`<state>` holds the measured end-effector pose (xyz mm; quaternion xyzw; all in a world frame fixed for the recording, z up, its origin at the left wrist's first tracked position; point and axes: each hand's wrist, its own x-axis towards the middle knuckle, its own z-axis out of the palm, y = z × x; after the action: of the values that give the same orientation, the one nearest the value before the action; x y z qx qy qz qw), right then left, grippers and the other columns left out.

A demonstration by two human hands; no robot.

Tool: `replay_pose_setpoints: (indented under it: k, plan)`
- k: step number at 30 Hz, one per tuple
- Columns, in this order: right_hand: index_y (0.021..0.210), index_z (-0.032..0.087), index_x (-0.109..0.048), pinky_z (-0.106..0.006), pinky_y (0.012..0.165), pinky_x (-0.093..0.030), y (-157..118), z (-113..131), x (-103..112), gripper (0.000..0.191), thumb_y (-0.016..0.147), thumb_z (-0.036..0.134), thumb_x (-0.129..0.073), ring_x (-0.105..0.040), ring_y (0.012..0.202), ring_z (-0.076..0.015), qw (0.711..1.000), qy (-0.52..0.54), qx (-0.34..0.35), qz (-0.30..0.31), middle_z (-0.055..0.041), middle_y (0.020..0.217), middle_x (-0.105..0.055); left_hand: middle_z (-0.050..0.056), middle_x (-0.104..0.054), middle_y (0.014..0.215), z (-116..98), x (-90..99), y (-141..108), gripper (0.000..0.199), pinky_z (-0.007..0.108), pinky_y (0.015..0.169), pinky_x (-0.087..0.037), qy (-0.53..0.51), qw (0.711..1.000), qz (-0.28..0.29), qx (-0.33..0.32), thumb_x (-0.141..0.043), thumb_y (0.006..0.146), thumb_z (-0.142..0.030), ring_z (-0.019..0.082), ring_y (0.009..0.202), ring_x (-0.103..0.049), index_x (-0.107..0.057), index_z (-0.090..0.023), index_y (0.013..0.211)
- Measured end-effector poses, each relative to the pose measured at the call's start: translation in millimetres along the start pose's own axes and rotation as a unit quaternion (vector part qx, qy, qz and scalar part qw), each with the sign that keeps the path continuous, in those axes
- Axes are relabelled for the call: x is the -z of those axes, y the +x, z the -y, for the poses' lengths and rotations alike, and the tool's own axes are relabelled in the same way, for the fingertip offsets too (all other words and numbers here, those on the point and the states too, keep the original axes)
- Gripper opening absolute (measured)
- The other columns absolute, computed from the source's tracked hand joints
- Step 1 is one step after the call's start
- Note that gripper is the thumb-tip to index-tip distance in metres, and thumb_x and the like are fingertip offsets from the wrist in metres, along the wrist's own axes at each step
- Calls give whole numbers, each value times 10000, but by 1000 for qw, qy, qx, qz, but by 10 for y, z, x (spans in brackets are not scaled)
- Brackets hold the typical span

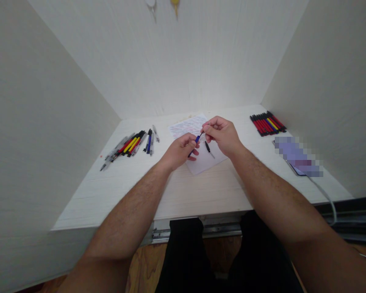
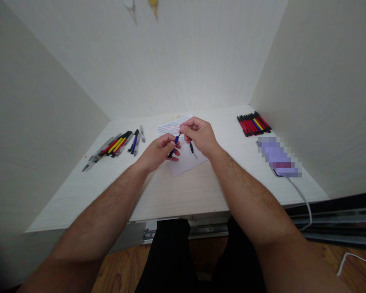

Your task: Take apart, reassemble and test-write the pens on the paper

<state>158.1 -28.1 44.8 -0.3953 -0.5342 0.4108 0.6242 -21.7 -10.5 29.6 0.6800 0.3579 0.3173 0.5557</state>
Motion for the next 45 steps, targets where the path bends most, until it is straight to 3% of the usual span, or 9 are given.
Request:
replay_pose_setpoints:
  k: [7, 14, 23, 29, 32, 35, 39, 45]
  plan:
    - [775, 186, -592, -207, 476, -430, -3, 8, 1, 329, 723, 453, -777, -505, 506, -58, 1000, -3, 1, 0, -3, 739, -674, 24, -637, 910, 23, -11, 19, 179, 245, 619, -538, 5, 1000, 8, -7, -599, 886, -357, 106, 713, -643, -585, -181, 916]
    - [741, 171, -630, -217, 471, -430, -3, -32, -1, 279, 703, 400, -785, -503, 500, -56, 1000, 4, 4, 4, -11, 758, -680, 23, -657, 828, -7, 4, 29, 184, 223, 631, -454, 57, 996, -3, -74, -585, 895, -332, 99, 660, -640, -585, -152, 855]
    - [720, 161, -667, -229, 491, -444, -14, -14, -2, 221, 673, 342, -783, -494, 517, -51, 1000, -15, -10, 3, -46, 889, -717, 19, -657, 798, 9, -9, 36, 219, 245, 643, -490, -10, 999, -14, -33, -645, 850, -366, 111, 659, -644, -584, -155, 856]
    - [836, 152, -702, -239, 512, -419, 25, -42, 107, 196, 687, 276, -732, -517, 543, -91, 989, -142, -34, 32, -12, 700, -670, 20, -661, 776, -19, -20, 46, 180, 249, 645, -496, -38, 997, -65, -8, -651, 834, -325, 106, 650, -625, -594, -155, 848]
    - [751, 162, -680, -243, 542, -399, 51, -60, 208, 91, 689, 226, -696, -536, 579, -106, 944, -323, -43, 52, -11, 687, -663, 20, -658, 762, -27, -28, 53, 140, 248, 643, -492, -39, 996, -85, -2, -639, 827, -287, 105, 648, -615, -597, -153, 835]
    - [697, 184, -660, -254, 556, -374, 48, -53, 261, 39, 675, 205, -684, -551, 606, -122, 862, -486, -59, 129, -10, 701, -674, 26, -663, 754, -1, -23, 64, 121, 241, 620, -475, -23, 996, -90, -1, -625, 824, -275, 110, 646, -615, -599, -157, 820]
    - [709, 209, -670, -271, 549, -358, 16, -31, 237, 74, 670, 257, -712, -582, 652, -154, 775, -593, -91, 201, -26, 766, -705, 29, -670, 742, 53, -1, 82, 120, 248, 619, -474, -7, 996, -89, 0, -608, 827, -281, 118, 645, -614, -599, -163, 807]
    - [760, 212, -702, -286, 590, -422, -2, -1, 212, 105, 665, 246, -731, -642, 741, -208, 730, -639, -124, 207, -79, 863, -732, 33, -677, 739, 101, 13, 102, 135, 232, 570, -436, 5, 997, -80, 9, -618, 819, -302, 119, 625, -602, -606, -167, 808]
